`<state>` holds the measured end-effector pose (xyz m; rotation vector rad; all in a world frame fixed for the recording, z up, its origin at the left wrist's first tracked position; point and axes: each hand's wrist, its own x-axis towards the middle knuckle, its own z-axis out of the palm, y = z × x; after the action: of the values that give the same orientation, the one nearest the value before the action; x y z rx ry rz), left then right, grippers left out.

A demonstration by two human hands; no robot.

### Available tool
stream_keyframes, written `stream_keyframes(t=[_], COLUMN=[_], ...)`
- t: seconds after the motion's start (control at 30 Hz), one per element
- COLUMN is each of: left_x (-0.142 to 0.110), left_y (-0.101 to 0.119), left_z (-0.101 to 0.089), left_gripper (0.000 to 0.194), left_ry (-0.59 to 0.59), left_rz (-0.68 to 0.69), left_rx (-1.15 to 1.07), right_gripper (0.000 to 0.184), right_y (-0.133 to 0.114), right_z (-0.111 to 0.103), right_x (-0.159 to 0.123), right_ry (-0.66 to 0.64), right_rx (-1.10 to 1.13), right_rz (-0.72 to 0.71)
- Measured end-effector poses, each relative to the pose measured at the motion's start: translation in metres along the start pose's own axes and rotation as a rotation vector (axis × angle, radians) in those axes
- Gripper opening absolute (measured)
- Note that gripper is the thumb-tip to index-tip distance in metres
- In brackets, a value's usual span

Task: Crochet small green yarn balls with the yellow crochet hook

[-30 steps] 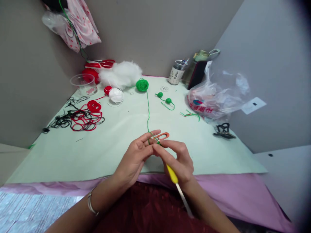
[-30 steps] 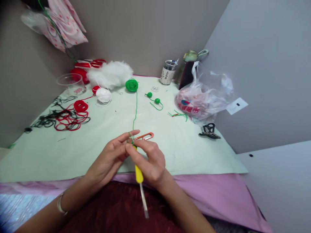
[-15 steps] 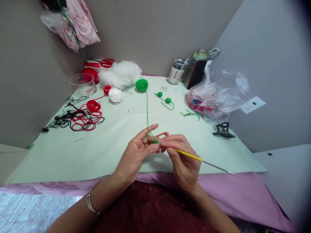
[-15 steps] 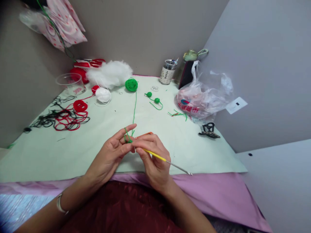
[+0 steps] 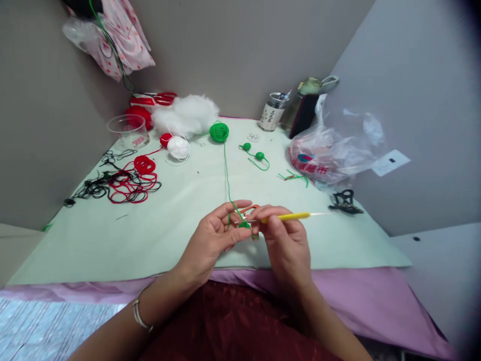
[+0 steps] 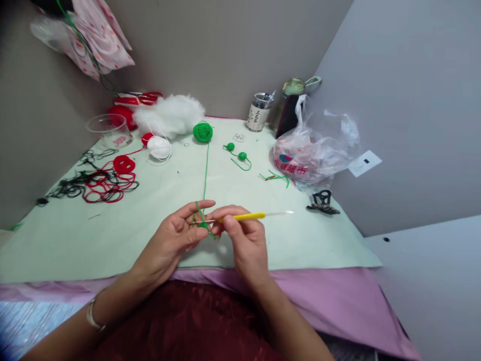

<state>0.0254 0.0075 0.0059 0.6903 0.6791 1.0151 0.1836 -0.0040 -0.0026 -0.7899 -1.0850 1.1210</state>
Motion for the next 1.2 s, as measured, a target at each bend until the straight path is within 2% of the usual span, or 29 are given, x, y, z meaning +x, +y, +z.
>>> stream_keyframes(t=[0.1,0.27,0.33,0.4,0.5,0.6,0.67,0.77,0.8,0.87,0.93,1.0,1.07,1.2], left_x=[-0.001,-0.001,-0.001,0.001,0.003,0.002,0.001,0.0,0.001,0.002,0.002,0.001,0.0,-0.003], left_y=[-0.001,-0.002,-0.002,0.0,0.002,0.001,0.0,0.0,0.001,0.003,0.003,0.002,-0.002,-0.006], left_z=[0.004,0.007,0.006,0.004,0.002,0.005,0.007,0.005,0.003,0.0,0.0,0.003,0.005,0.005], left_gripper=[0.041,0.039,0.043,0.043,0.037,0.042,0.049,0.044,0.039,0.03,0.03,0.034,0.036,0.039], left_ry=[0.068,0.133,0.128,0.077,0.05,0.117,0.125,0.049,0.028,0.03,0.065,0.094,0.11,0.117], left_rz=[0.108,0.148,0.108,0.003,-0.067,0.053,0.095,-0.013,-0.051,-0.061,-0.017,0.036,0.093,0.164], left_rx=[0.068,0.097,0.041,-0.038,-0.127,-0.105,-0.082,-0.123,-0.144,-0.167,-0.139,-0.067,0.012,0.086], right_gripper=[0.017,0.027,0.035,0.037,0.028,0.025,0.026,0.032,0.03,0.022,0.019,0.018,0.017,0.011], right_y=[0.001,0.006,0.008,0.007,0.002,0.001,0.003,0.005,0.004,0.002,0.0,0.001,0.003,0.003], right_z=[0.004,0.001,-0.002,-0.004,-0.004,-0.002,0.0,-0.001,-0.002,-0.005,-0.007,-0.005,-0.001,0.006], right_x=[-0.004,-0.008,-0.01,-0.01,-0.007,-0.004,-0.004,-0.006,-0.006,-0.005,-0.002,-0.001,0.0,-0.001], right_ry=[-0.005,-0.037,-0.047,-0.037,0.034,0.047,-0.007,-0.013,0.01,0.086,0.078,0.03,0.0,-0.023], right_rx=[-0.226,-0.522,-0.708,-0.773,-0.577,-0.439,-0.546,-0.706,-0.683,-0.528,-0.335,-0.233,-0.242,-0.339], right_rz=[-0.171,-0.413,-0.538,-0.591,-0.474,-0.352,-0.408,-0.558,-0.543,-0.411,-0.274,-0.19,-0.168,-0.222])
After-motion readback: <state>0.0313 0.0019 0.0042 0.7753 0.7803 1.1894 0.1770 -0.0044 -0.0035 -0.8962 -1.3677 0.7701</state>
